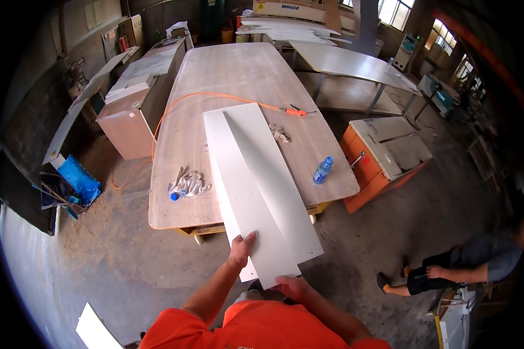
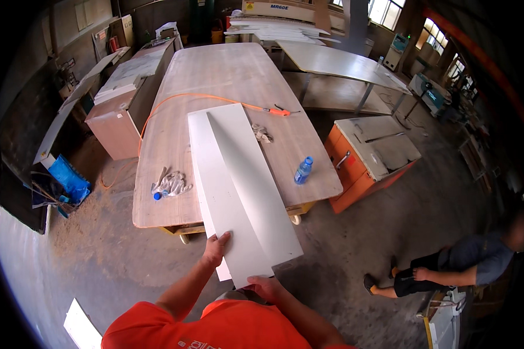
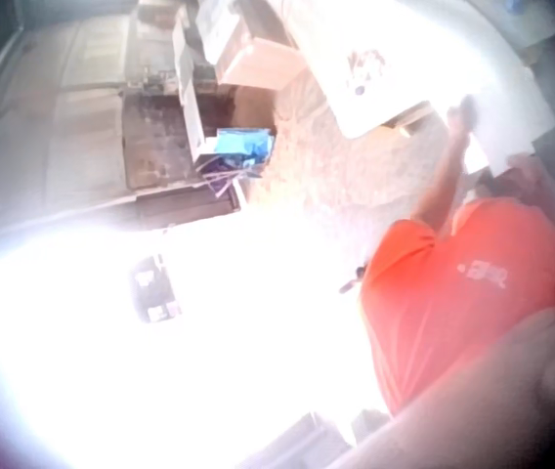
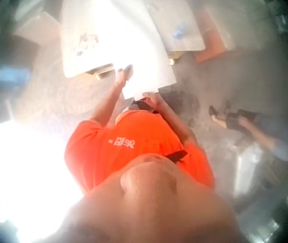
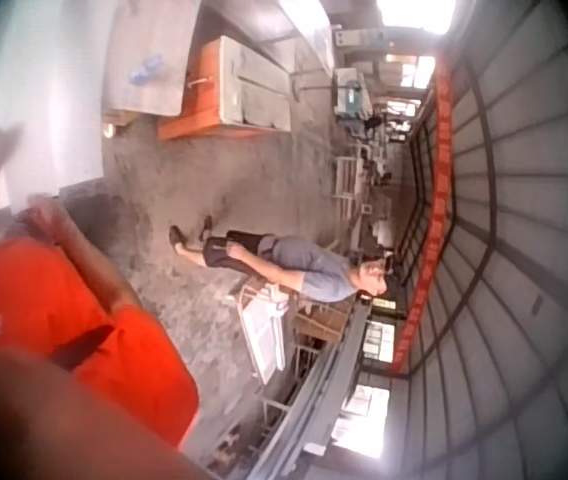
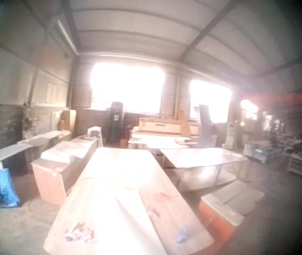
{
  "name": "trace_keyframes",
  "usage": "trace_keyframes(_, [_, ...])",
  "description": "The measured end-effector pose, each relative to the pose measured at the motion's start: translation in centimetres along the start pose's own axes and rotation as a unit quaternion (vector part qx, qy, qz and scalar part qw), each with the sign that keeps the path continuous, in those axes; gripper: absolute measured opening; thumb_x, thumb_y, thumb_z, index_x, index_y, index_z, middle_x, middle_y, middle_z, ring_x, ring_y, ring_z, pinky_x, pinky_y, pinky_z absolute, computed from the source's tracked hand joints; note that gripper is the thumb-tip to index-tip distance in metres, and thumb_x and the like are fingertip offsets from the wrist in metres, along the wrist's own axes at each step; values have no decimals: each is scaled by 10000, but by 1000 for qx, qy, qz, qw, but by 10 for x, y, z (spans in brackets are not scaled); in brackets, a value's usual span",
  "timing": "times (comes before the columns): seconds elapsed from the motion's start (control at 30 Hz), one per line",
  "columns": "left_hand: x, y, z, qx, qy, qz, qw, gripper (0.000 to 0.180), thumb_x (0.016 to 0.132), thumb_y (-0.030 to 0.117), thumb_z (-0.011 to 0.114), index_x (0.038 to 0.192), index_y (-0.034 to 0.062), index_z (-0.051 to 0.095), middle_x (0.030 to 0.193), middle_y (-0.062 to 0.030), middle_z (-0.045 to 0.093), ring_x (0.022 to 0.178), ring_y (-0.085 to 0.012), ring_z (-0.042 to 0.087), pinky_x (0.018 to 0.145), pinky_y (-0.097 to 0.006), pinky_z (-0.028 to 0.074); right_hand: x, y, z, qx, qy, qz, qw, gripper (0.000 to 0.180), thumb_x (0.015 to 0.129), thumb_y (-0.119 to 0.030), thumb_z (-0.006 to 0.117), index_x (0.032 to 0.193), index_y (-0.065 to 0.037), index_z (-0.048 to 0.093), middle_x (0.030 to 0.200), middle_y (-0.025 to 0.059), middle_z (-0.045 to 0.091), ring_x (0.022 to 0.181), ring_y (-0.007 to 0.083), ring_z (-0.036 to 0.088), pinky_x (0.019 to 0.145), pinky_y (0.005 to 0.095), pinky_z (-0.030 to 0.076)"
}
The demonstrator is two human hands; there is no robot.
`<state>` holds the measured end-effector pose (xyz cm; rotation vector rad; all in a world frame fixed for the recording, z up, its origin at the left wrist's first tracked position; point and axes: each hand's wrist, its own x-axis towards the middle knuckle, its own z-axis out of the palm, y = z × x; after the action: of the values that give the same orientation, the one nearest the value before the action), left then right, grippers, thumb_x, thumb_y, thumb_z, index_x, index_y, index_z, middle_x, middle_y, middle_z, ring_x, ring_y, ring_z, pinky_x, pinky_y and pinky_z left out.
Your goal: The person organizes several white wood panels on a table and bundles them together by wrapping a white strap around the stack, then carries the bundled panels across a workshop to another table where they unwrap the strap and place the panels down.
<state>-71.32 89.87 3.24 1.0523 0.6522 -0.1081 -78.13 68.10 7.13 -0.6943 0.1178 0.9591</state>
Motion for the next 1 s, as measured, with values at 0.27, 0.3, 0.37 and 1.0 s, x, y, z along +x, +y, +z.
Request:
trace_keyframes(0.27, [44,-25,-67,512,180,92,835,793,804,417,725,1358,-6,346,1336,-252,477,1227,-392,493,1003,-483,423,21,43,-21,-130,216,255,934,264,934,-242,597,1090,-30,611,1038,127,672,861,220,666,756,339,543])
trace_keyframes(0.3, [47,-43,-82,462,168,68,868,809,805,425,721,1368,-12,336,1331,-258,483,1223,-396,497,1005,-478,422,16,44,-19,-140,227,245,932,265,934,-246,597,1087,-30,610,1031,127,674,846,219,667,733,336,545])
trace_keyframes(0.37, [50,-83,-110,362,135,6,922,841,809,439,713,1388,-23,316,1322,-269,494,1215,-405,506,1010,-468,420,-10,48,-19,-150,259,232,926,267,932,-252,597,1081,-30,607,1015,126,678,817,216,669,686,329,548])
trace_keyframes(1.0, [61,-110,-123,310,104,-120,937,761,882,478,638,1426,31,348,1347,-194,519,1178,-331,562,929,-433,495,-170,214,-142,-40,595,-76,799,135,859,-158,654,897,-28,656,787,68,653,623,151,622,518,264,491])
